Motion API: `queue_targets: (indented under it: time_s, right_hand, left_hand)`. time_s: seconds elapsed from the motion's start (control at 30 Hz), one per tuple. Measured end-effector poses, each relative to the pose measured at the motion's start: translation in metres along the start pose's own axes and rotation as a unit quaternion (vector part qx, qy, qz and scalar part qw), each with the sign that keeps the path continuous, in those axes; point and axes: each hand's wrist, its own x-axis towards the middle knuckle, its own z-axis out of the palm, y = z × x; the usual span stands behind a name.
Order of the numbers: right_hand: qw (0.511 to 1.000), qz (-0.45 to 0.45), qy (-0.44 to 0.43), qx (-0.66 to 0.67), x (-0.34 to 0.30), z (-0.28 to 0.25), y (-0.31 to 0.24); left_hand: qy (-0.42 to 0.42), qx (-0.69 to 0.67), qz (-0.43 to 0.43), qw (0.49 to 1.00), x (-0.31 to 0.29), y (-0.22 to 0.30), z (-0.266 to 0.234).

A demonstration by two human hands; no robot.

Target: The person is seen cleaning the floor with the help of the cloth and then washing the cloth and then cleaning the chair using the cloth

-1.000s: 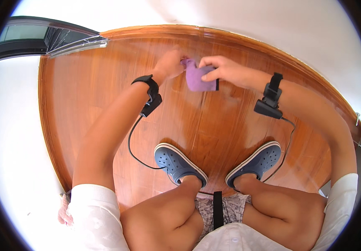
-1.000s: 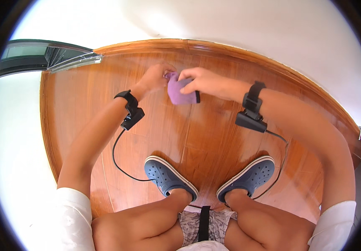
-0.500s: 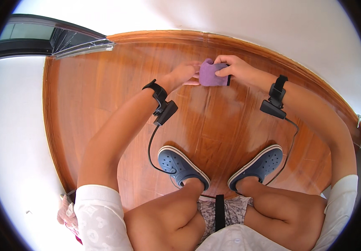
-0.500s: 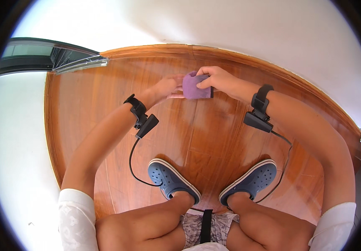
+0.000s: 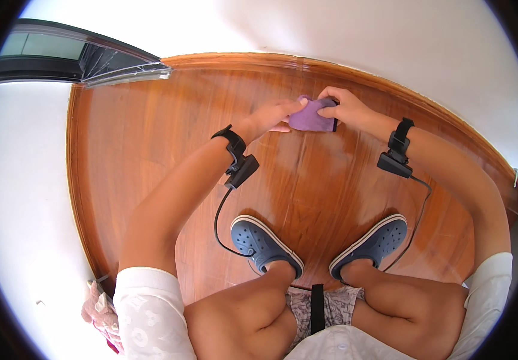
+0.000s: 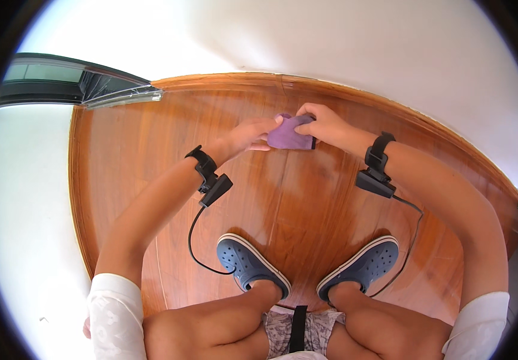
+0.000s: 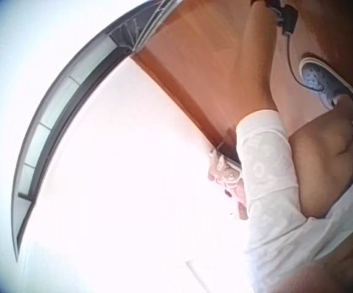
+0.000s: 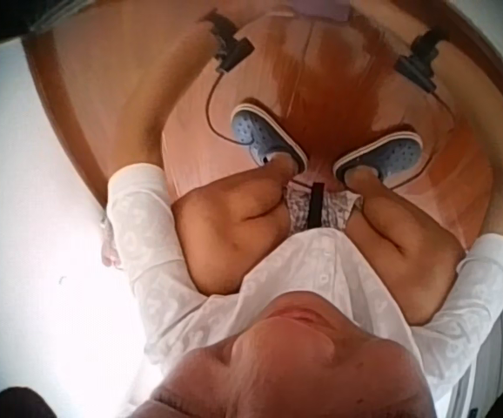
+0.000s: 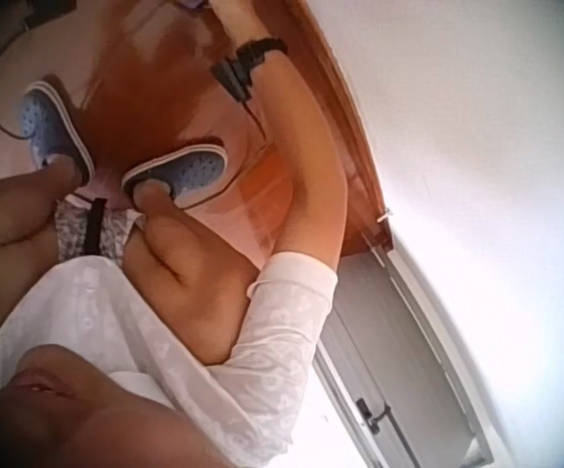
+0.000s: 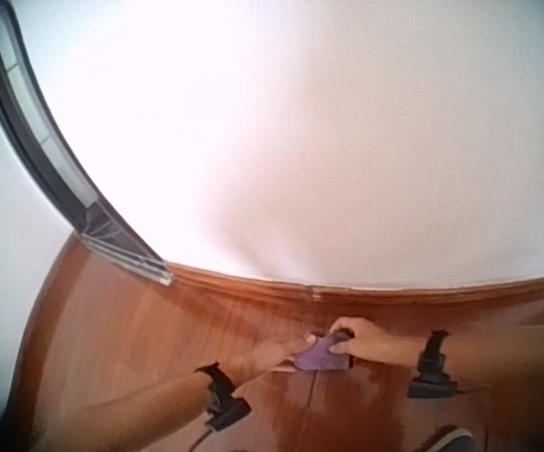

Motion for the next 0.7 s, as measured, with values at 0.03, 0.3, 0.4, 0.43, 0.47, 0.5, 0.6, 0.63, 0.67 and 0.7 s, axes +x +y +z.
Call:
queue_targets:
  time_s: [0.03,0.3,0.4,0.43,0.47,0.5,0.6,0.63,0.67,0.7]
  right_hand:
    - [1.000,-0.001,0.001,-0.001,0.000,-0.002,0.003]
    - [0.989,-0.095,0.047,-0.106,-0.007,-0.003,0.006]
    - [0.982,-0.112,0.022,-0.148,-0.011,-0.002,0.004]
    - [0.982,-0.114,0.022,-0.148,-0.011,-0.002,0.004]
    - [0.984,-0.113,-0.014,-0.138,-0.012,-0.002,0.004]
    - [0.984,-0.111,-0.051,-0.128,-0.011,-0.002,0.004]
    - [0.979,-0.073,-0.087,-0.167,-0.010,-0.003,0.002]
    - [0.979,-0.075,-0.088,-0.168,-0.010,-0.002,0.001]
    - [0.977,-0.074,-0.076,-0.187,-0.010,-0.001,0.000]
    - [0.974,-0.069,-0.063,-0.207,-0.011,-0.002,0.002]
  left_hand:
    - [-0.006,0.011,0.001,1.000,0.000,0.000,0.001]
    - [0.002,0.081,0.024,0.996,0.009,-0.005,0.003]
    - [-0.009,0.095,0.014,0.995,0.010,-0.006,0.003]
    - [-0.020,0.097,0.017,0.995,0.009,-0.007,0.004]
    - [-0.031,0.098,0.020,0.995,0.009,-0.008,0.005]
    - [-0.030,0.099,0.021,0.994,0.008,-0.007,0.006]
    - [-0.054,0.118,0.025,0.991,0.005,-0.007,0.009]
    - [-0.059,0.124,0.037,0.990,0.005,-0.009,0.009]
    - [-0.063,0.131,0.048,0.988,0.005,-0.010,0.007]
    - [-0.065,0.131,0.050,0.988,0.005,-0.008,0.009]
